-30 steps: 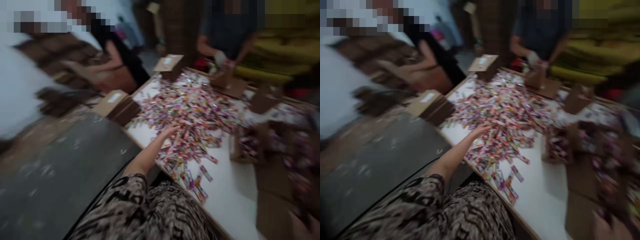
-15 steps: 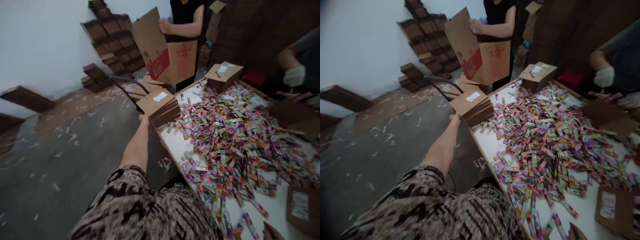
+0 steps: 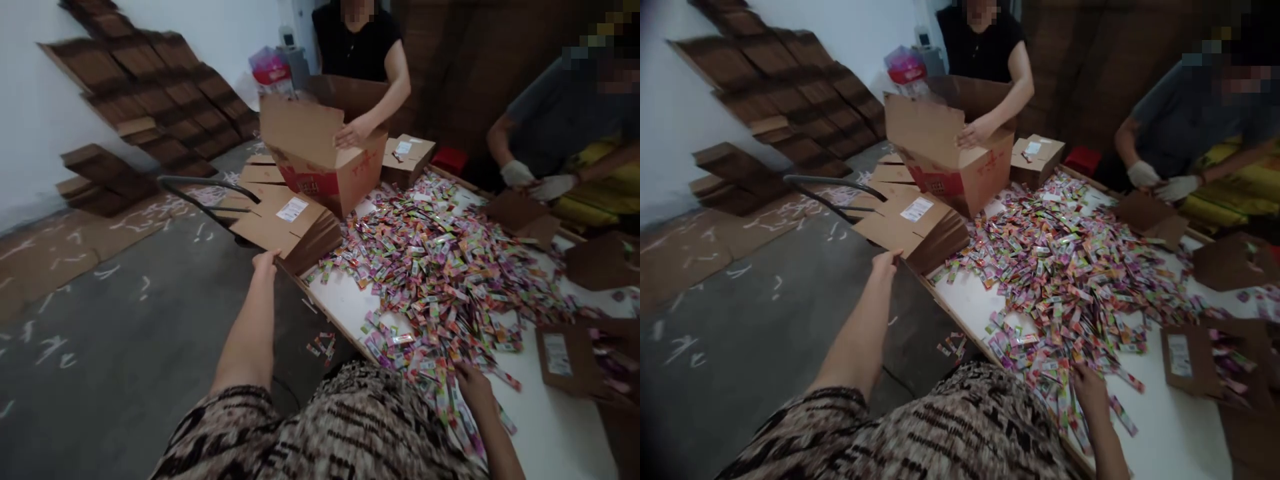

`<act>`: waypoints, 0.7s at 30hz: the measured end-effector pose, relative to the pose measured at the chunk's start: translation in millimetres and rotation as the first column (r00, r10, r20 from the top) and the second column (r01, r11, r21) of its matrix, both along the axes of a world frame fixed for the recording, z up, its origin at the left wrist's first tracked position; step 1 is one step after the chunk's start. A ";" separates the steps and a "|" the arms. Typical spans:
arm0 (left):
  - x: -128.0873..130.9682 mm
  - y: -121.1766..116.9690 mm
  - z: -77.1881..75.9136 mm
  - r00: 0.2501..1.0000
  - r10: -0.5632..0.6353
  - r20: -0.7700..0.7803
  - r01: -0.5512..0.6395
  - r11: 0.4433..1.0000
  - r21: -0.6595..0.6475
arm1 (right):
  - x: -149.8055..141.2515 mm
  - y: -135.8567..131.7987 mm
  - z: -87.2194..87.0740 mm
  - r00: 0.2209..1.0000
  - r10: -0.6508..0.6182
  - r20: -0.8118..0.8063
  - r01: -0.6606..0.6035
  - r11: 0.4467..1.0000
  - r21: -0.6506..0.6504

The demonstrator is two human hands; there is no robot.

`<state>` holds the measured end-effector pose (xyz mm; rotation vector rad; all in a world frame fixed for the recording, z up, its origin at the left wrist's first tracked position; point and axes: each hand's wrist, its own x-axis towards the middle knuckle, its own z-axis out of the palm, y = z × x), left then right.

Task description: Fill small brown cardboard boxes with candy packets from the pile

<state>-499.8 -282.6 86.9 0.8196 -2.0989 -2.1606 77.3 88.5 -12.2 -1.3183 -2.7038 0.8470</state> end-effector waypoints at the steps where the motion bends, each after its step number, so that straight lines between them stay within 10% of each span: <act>1: 2.5 -1.4 4.1 1.000 -0.018 0.008 0.018 1.000 0.013 | -5.5 -3.2 2.1 1.000 0.019 0.005 -0.019 1.000 -0.007; 6: 53.6 4.3 5.0 0.986 -0.162 -0.050 0.168 0.969 0.179 | -40.4 -2.5 9.7 0.982 0.191 0.006 -0.190 0.980 -0.057; 11: 146.6 27.5 -43.7 0.946 -0.272 0.180 0.255 0.961 0.109 | -123.5 20.2 46.6 0.885 0.456 -0.090 -0.463 0.882 -0.087; 18: 180.1 40.2 -103.5 0.889 -0.284 0.360 0.322 0.945 -0.051 | -385.7 14.0 189.0 0.580 0.809 -0.094 -0.741 0.572 0.350; 21: 180.4 47.6 -114.8 0.838 -0.353 0.415 0.394 0.919 -0.014 | -526.1 11.6 238.9 0.602 0.798 -0.031 -0.653 0.514 0.557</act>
